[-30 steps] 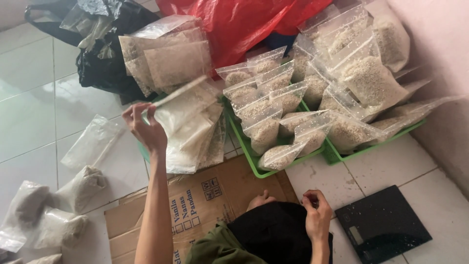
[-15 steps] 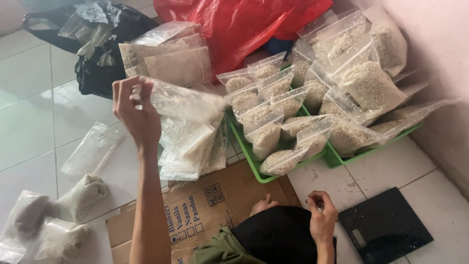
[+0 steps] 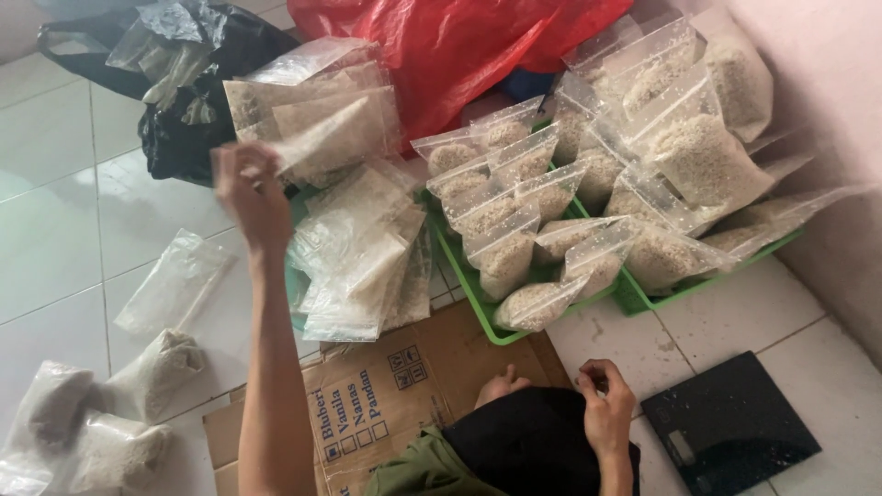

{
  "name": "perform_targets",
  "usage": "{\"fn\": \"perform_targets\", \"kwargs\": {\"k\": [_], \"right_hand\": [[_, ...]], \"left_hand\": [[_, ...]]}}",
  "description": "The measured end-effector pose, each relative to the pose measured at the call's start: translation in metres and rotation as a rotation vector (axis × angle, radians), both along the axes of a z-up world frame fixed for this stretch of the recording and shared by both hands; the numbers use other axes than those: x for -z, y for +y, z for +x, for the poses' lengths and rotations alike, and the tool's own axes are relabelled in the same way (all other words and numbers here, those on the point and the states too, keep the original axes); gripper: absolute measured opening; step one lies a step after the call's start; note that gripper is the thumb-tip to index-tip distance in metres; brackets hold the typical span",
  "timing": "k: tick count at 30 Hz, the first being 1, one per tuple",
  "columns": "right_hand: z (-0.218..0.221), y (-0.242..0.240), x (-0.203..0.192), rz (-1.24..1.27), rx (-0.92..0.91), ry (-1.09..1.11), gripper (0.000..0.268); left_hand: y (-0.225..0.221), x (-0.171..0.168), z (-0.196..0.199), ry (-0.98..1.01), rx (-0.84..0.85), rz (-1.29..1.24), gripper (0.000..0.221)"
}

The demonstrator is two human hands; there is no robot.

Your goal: The person scoops grain from a large tub into a plastic bag, places the bag on a digital scale to weigh it, adjusts the quantity of grain by hand to reach a target weight, and then seals the bag. They handle multiple bags, moving them between the floor, the scale, and green storage crates.

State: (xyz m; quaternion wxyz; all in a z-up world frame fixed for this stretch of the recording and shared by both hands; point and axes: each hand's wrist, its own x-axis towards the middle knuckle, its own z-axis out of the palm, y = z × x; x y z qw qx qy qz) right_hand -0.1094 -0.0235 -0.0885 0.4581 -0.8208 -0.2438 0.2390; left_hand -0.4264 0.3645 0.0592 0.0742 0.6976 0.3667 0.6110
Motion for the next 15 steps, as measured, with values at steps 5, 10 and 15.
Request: {"fn": "perform_targets", "kwargs": {"k": [5, 10, 15], "right_hand": [[0.000, 0.003, 0.002, -0.041, -0.003, 0.036, 0.004], [0.002, 0.005, 0.008, -0.034, -0.023, 0.007, 0.005], [0.004, 0.005, 0.011, -0.074, -0.049, 0.006, 0.006]], "left_hand": [[-0.050, 0.044, -0.008, 0.229, 0.114, -0.186, 0.032], [-0.136, 0.118, 0.014, 0.321, -0.189, -0.224, 0.091], [-0.184, 0.129, 0.047, 0.732, -0.077, -0.112, 0.080]]}}
